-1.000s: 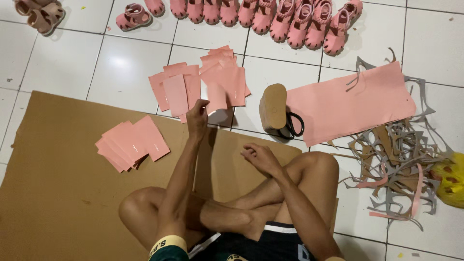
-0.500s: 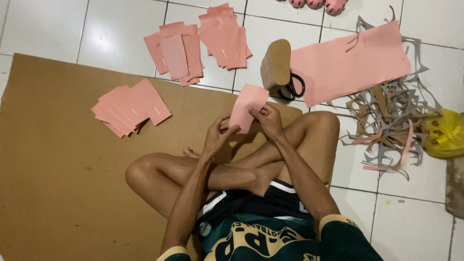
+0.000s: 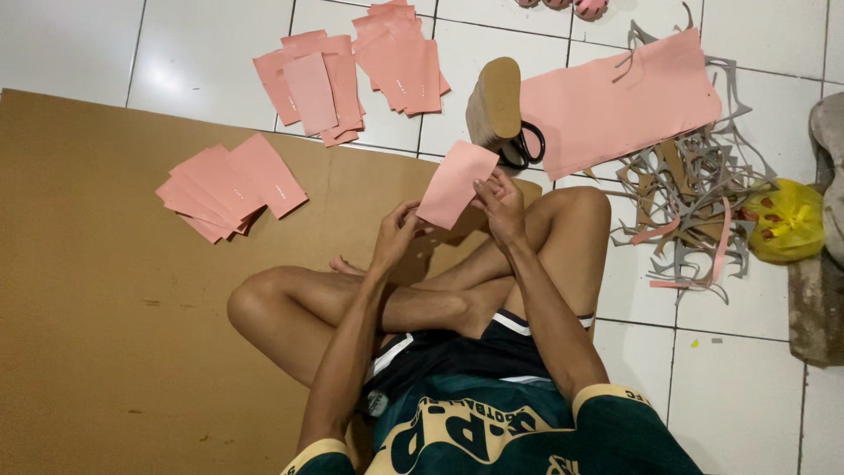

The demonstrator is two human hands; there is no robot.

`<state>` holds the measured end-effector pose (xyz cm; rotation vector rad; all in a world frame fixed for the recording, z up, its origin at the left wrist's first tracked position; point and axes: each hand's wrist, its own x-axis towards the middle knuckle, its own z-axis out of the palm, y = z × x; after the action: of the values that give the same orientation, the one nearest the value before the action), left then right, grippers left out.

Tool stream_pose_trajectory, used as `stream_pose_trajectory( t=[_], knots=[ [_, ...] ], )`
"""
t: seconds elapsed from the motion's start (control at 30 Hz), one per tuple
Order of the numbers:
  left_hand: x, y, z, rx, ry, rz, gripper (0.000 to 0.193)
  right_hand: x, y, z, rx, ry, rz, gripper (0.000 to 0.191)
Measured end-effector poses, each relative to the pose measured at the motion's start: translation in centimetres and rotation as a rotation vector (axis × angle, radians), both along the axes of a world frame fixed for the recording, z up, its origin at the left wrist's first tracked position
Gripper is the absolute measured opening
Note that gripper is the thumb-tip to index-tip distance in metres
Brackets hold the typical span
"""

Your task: The person sits on the floor and repeatedly picks up a pink rectangular sheet and a grey insole. They place the insole on the sheet, rub the surfaces together with both hands, and then set the combined piece aside. The person continues this process for multiple units.

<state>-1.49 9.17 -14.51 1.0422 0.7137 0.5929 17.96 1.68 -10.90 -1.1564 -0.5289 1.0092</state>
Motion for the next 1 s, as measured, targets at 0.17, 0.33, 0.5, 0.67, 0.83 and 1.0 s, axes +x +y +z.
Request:
stream_pose_trajectory(
  t=[0.17,0.33,0.5,0.67,0.83,1.0],
  knots=[
    [0.3,0.0,0.4,0.032,0.096,-0.001,0.025,-1.2,-0.1,-0.6,-0.002,-0.021,0.047,0.035],
    [0.1,0.1,-0.1,0.159,0.079,0.017,0.029,-2.0,0.1,-1.7,-0.006,-0.012,0.007,0.033],
    [-0.5,1.0,-1.1,0.257,0.152,0.080,0.031,-0.8,0.6,-1.1,-0.182,-0.489,-0.304,0.037],
    [-1.1,2.4,-1.4,0.321,0.625,0.160,0.030,5.3,4.8,1.5,-0.155,-1.136,-0.401,0.065],
    [-1.3,1.8,-1.7,0.709,0.779,0.319,0.039,7.4,7.3,1.3,-0.382,-1.096,-0.133,0.090],
    [-1.5,1.4,-2.1,0.902,0.684,0.469,0.042,7.5,6.8,1.1,-0.375,-1.057,-0.183,0.081]
  ],
)
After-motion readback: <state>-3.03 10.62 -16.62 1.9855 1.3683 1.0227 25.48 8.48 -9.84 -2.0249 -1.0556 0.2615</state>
